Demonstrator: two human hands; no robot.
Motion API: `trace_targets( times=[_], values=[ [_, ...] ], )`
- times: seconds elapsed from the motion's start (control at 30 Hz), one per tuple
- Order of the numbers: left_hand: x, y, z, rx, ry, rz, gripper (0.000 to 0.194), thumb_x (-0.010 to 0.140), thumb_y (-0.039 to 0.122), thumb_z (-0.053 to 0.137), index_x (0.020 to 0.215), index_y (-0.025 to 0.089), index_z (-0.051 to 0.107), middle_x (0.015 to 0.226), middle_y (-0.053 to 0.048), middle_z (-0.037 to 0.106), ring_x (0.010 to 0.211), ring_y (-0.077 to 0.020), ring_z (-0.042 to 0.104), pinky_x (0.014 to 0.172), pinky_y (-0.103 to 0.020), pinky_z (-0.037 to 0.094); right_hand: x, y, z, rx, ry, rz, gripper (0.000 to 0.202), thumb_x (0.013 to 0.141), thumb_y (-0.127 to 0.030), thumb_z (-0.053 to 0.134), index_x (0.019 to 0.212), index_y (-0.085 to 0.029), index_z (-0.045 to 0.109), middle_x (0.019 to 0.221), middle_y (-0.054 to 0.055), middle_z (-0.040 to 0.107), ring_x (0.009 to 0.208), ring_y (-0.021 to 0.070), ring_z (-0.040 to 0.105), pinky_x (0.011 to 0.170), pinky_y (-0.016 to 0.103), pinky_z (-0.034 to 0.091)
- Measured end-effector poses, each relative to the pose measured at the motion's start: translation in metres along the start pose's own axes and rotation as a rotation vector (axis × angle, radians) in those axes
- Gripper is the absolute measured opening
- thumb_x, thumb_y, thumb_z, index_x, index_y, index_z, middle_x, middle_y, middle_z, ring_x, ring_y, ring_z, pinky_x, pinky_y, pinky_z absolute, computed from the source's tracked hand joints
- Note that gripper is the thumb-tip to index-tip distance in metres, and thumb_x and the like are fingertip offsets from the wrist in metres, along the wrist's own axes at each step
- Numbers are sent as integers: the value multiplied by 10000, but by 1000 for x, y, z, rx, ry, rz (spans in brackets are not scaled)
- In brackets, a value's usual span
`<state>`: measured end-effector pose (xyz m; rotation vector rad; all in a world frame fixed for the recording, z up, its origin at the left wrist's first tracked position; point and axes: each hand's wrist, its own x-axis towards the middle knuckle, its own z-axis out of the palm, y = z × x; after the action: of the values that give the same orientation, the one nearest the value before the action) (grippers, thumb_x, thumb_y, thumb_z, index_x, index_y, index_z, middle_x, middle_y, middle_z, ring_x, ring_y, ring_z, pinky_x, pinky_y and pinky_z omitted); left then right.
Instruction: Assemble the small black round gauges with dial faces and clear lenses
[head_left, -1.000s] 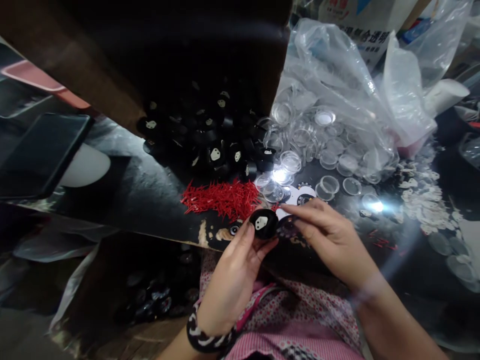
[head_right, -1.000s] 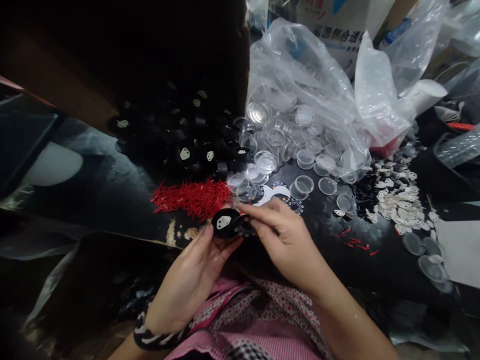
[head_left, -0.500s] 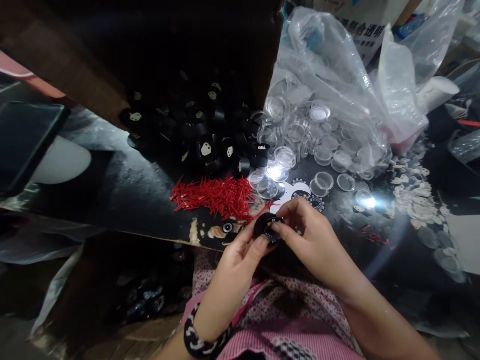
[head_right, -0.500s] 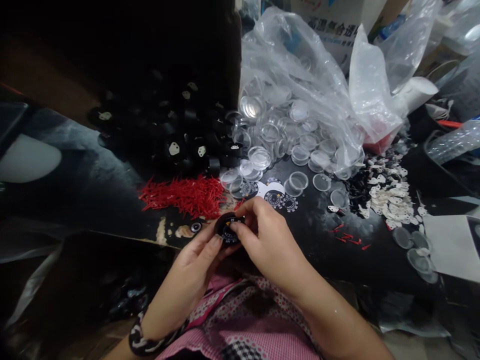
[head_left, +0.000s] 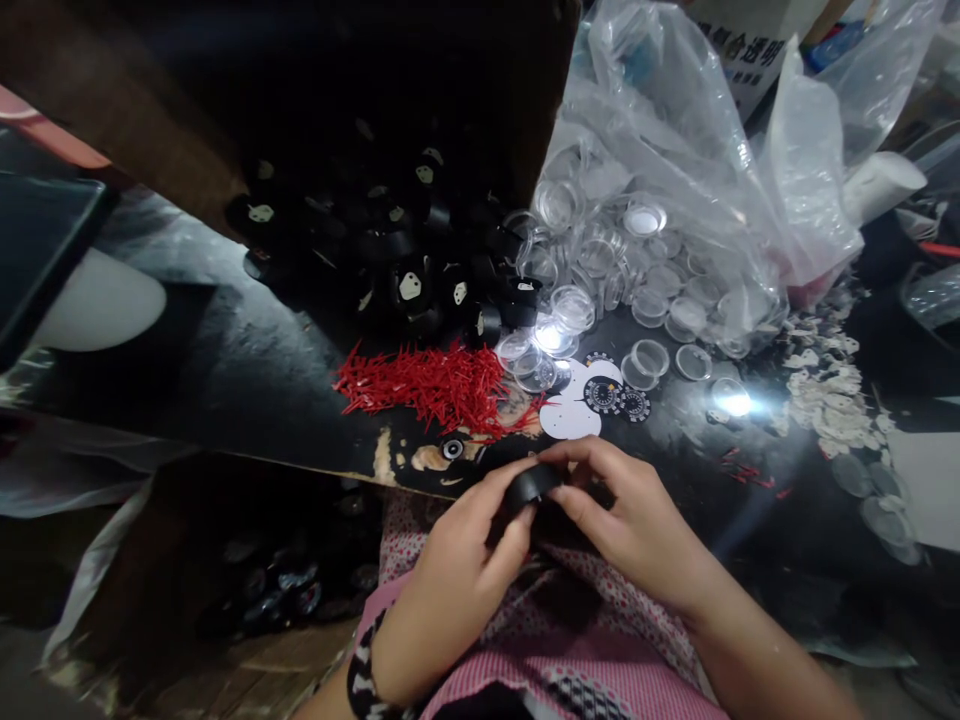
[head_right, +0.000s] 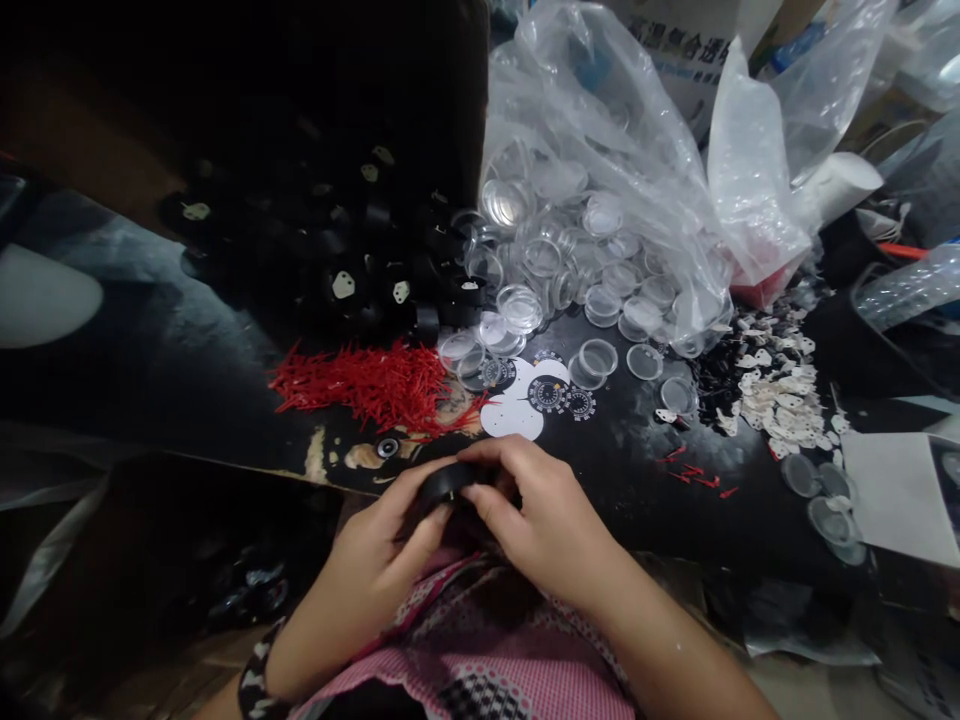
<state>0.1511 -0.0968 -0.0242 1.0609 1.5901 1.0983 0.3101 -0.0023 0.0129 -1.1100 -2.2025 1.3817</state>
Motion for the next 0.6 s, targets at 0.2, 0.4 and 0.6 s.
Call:
trace_targets(
  times=[0.2,0.4,0.6],
  values=[
    [-2,-9,-15,-486,230,-261,292,840,325,656,1121,249,628,1126,-44,690,1074,-244,636,951,-345,499,35,-7,1,-612,-41,-89,155,923,-200,497,947,-172,648,941,76,695,892,241,621,788,388,403],
    [24,10,-13,-833,269,-238,193,855,255,634,1046,223,630,1116,-52,683,1156,-248,593,1032,-406,454,55,-14,21,-942,-51,-116,152,922,-229,484,902,-147,611,880,103,680,793,266,620,703,387,335],
    [40,13,-10,-836,271,-155,165,853,260,639,1014,226,632,1127,-56,671,1181,-270,574,1038,-426,450,54,-9,20,-968,-48,-89,152,911,-228,492,846,-150,604,821,94,682,757,247,616,677,364,291]
  ],
)
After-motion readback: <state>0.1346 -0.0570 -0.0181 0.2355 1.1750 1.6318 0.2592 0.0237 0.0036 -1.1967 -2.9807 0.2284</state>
